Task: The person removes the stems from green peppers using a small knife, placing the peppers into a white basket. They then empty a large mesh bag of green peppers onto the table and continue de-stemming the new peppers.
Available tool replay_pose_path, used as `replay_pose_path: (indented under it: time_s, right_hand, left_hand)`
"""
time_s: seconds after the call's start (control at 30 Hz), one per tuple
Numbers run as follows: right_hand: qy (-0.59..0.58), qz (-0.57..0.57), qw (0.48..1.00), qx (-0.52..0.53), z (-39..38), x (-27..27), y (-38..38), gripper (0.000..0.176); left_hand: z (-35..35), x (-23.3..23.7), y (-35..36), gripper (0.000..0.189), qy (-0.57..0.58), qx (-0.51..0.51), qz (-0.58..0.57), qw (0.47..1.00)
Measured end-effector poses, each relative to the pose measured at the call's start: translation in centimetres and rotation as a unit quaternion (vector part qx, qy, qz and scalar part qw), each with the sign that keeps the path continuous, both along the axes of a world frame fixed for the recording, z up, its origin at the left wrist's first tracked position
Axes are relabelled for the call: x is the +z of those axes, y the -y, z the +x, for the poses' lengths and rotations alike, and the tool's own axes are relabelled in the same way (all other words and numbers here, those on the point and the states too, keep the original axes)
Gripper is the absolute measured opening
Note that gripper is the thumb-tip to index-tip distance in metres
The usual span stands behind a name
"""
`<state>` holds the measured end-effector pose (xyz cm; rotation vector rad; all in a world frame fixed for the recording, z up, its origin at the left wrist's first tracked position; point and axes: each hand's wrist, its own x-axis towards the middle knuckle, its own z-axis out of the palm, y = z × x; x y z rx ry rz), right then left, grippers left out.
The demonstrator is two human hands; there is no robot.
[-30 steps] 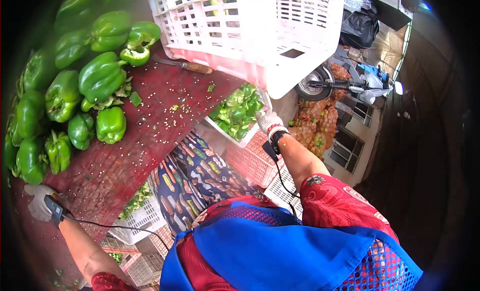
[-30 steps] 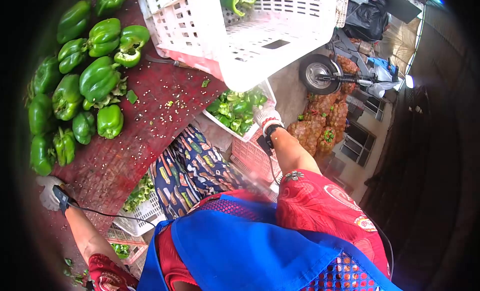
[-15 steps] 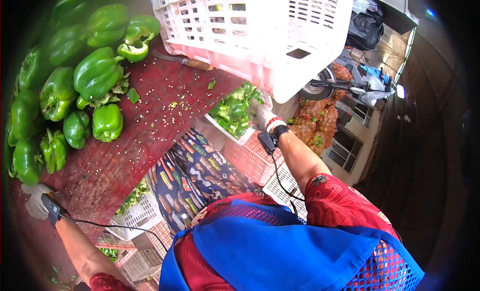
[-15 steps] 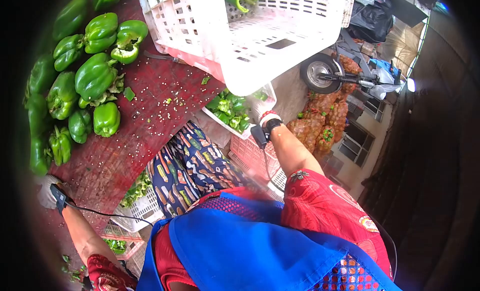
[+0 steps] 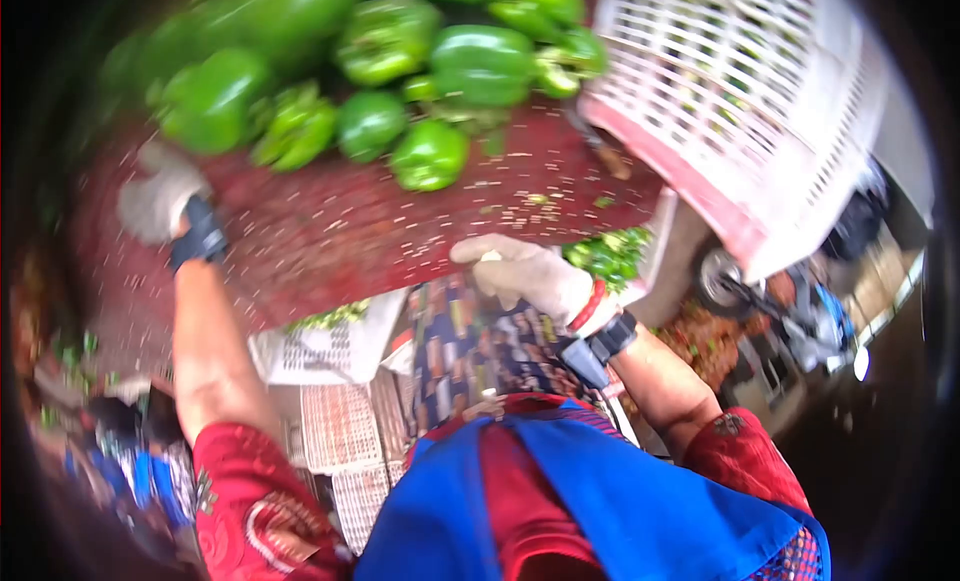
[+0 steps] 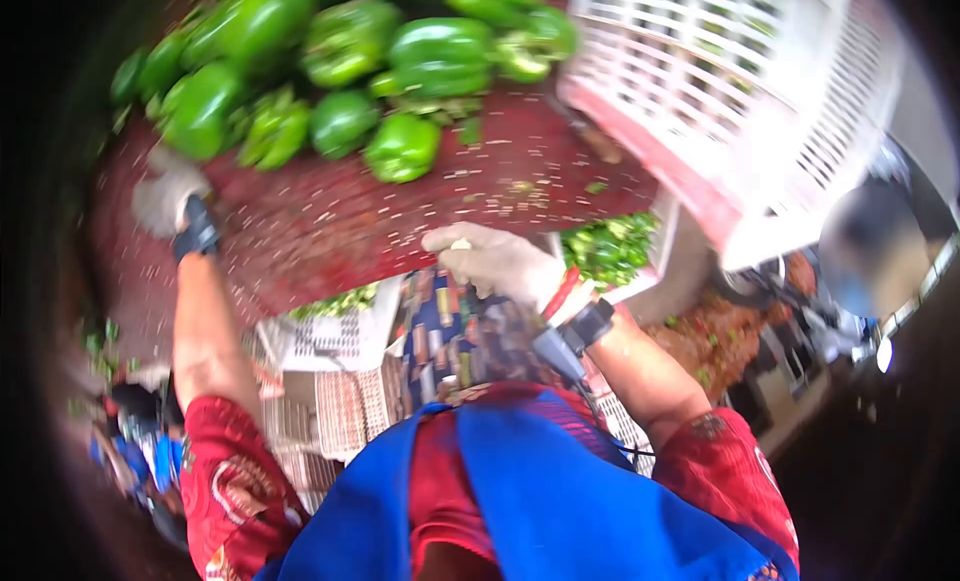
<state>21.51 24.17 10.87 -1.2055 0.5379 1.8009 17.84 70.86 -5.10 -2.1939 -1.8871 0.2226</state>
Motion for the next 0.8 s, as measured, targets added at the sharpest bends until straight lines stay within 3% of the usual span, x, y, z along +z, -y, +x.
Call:
replay_pose_path:
  time_s: [0.03,0.07,0.13,0.23,0.3,0.33,0.4,0.47,0.53,0.6,0.67,0.73,0.8]
  right_hand:
    - [0.069,-0.005,0.995,0.074,-0.6,0.8,-4.3,0.043]
    - [0.098,0.016,0.983,0.151,-0.9,1.8,-7.5,0.051]
    - [0.255,0.147,0.902,0.316,-6.9,-0.1,-9.8,0.057]
    - [0.255,0.237,0.849,0.398,-8.0,-0.8,-12.0,0.052]
    - [0.305,0.237,0.853,0.352,-3.5,-1.5,-12.6,0.045]
    - [0.327,0.195,0.882,0.277,0.2,-0.3,-13.6,0.042]
    - [0.549,0.072,0.824,0.122,9.4,5.3,-17.6,0.034]
    - [0.728,-0.023,0.676,-0.115,16.9,9.0,-21.0,0.038]
    - [0.82,-0.075,0.509,-0.252,25.4,11.3,-24.1,0.042]
    - [0.891,-0.171,0.36,-0.216,34.5,10.6,-24.8,0.048]
    - [0.894,-0.272,0.295,-0.201,44.0,9.7,-24.3,0.055]
    - [0.868,-0.343,0.333,-0.136,49.9,10.9,-23.3,0.062]
    - [0.858,-0.327,0.391,-0.064,54.6,11.4,-21.8,0.059]
  left_hand:
    - [1.3,1.7,1.4,0.078,-0.004,-0.005,0.004,1.0]
    - [0.0,0.1,1.4,0.078,0.025,-0.069,0.077,0.994]
    - [-0.9,-1.3,1.5,0.077,0.083,-0.142,0.149,0.975]
    - [-0.4,1.7,2.0,0.079,0.051,-0.111,0.039,0.992]
    - [-0.2,2.2,2.0,0.079,0.035,-0.104,0.021,0.994]
    - [-0.7,1.4,1.8,0.077,0.036,-0.12,0.04,0.991]
    - [-1.8,-0.6,1.1,0.074,-0.005,-0.135,0.084,0.987]
    - [-2.0,-1.4,1.6,0.068,0.008,-0.132,0.137,0.982]
    - [-1.2,-0.4,1.8,0.069,-0.015,-0.077,0.07,0.994]
    - [-0.9,-0.2,1.8,0.07,-0.003,-0.065,0.06,0.996]
    - [-1.6,-1.4,1.5,0.069,0.027,-0.087,0.094,0.991]
    - [-1.9,-1.4,1.5,0.067,0.03,-0.109,0.125,0.986]
    - [-1.7,-1.1,1.6,0.068,0.029,-0.1,0.111,0.988]
